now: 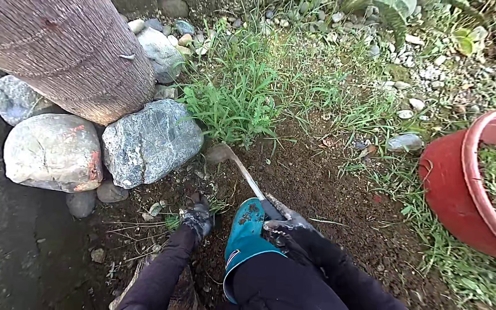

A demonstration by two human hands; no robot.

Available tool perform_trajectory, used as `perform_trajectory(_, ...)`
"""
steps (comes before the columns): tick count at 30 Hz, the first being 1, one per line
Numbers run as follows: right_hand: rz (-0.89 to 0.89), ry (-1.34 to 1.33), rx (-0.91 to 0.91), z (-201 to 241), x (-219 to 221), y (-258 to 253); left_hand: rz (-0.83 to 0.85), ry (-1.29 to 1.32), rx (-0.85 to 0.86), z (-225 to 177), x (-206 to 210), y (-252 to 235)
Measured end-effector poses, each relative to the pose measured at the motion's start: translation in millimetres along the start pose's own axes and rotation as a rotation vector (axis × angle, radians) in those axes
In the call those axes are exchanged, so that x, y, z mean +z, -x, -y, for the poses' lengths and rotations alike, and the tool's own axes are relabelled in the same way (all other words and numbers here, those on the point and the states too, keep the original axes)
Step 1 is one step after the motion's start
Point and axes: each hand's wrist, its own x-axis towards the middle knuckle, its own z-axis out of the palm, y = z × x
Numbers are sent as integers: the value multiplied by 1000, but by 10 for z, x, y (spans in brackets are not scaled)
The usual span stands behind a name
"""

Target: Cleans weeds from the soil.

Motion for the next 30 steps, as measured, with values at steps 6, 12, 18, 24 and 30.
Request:
perform_trajectory(6,-17,-70,-27,118,218,-145,-115,12,9,-257,174,-239)
perform_trajectory(12,-27,-56,3,125,-204,143,-93,63,182,33,251,-247)
perform_trajectory(18,-35,64,25,-98,-297,133,-332,67,156,64,-229,-537)
perform_trajectory(24,-90,156,51,77,-568,588,-216,43,-84,236,-399,-830)
perform_trajectory(30,-123,112,-18,9,-270,193,-123,217,-72,305,-300,-522)
